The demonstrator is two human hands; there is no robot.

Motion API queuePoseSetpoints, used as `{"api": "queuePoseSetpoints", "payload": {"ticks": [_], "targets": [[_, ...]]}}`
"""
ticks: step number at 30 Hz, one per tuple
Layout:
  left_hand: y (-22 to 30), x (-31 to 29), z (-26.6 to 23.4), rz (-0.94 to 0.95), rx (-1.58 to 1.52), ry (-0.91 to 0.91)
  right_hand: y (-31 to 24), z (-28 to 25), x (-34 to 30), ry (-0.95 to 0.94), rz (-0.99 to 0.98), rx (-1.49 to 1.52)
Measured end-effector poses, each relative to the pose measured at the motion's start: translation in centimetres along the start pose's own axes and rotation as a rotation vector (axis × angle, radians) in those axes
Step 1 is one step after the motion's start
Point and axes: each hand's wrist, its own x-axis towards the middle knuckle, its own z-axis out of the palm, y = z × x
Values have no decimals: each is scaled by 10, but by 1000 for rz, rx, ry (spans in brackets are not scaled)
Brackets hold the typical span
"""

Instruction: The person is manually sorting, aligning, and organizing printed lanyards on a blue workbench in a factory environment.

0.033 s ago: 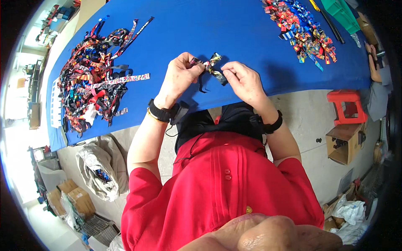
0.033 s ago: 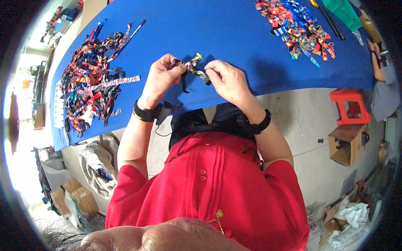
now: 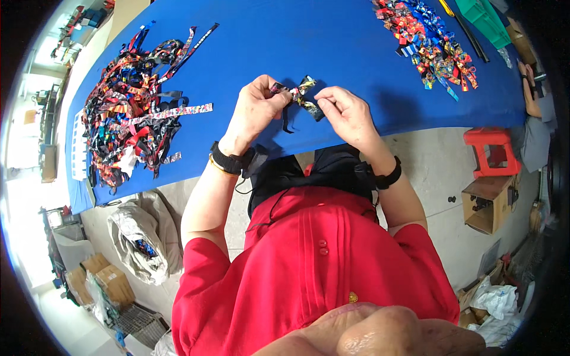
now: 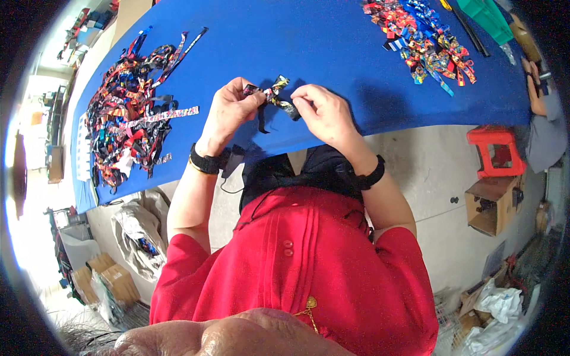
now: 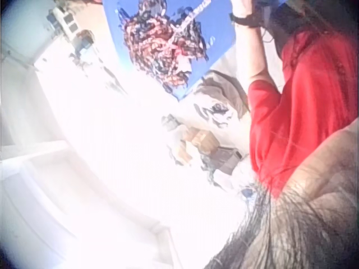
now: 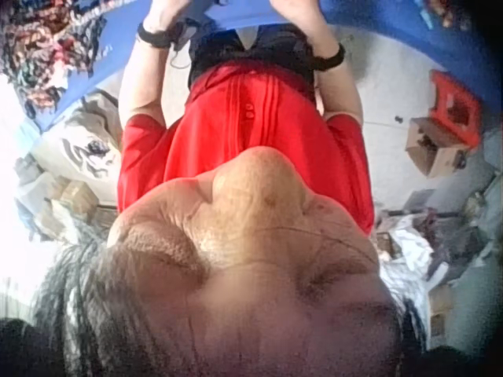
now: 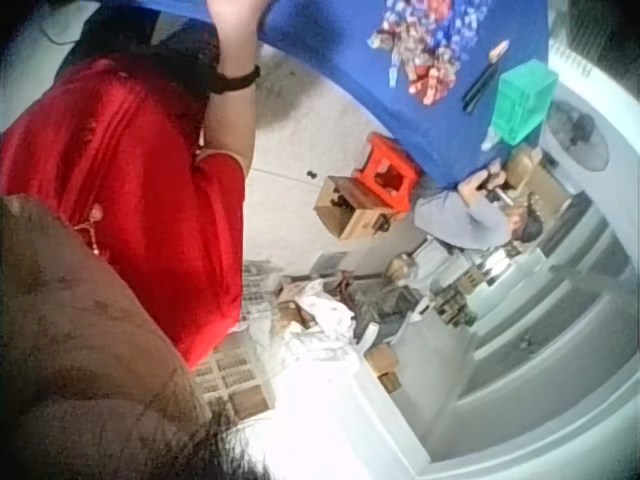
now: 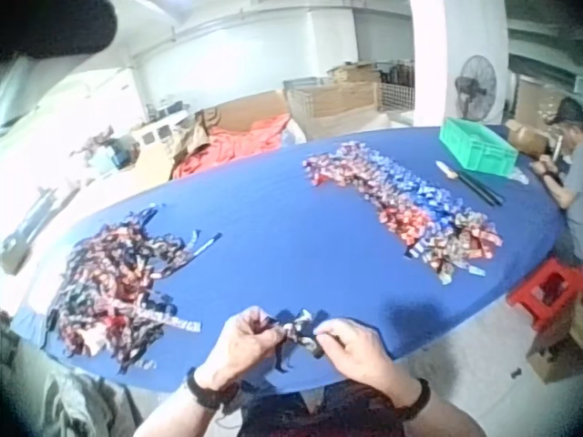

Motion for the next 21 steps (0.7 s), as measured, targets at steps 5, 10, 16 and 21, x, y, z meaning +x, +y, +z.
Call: {"api": "queuePoseSetpoints", "payload": {"ticks": [5, 10, 16, 21], "targets": [[-7, -15, 5, 19, 18, -4, 4, -6, 1, -88, 132, 354], [-6, -23, 17, 48, 54, 21, -1, -8, -2, -188, 197, 506], [-6, -33, 27, 89, 84, 77, -10, -10, -1, -271, 297, 576], [-8, -40, 28, 96, 42, 83, -16, -7, 0, -220, 172, 386]]}}
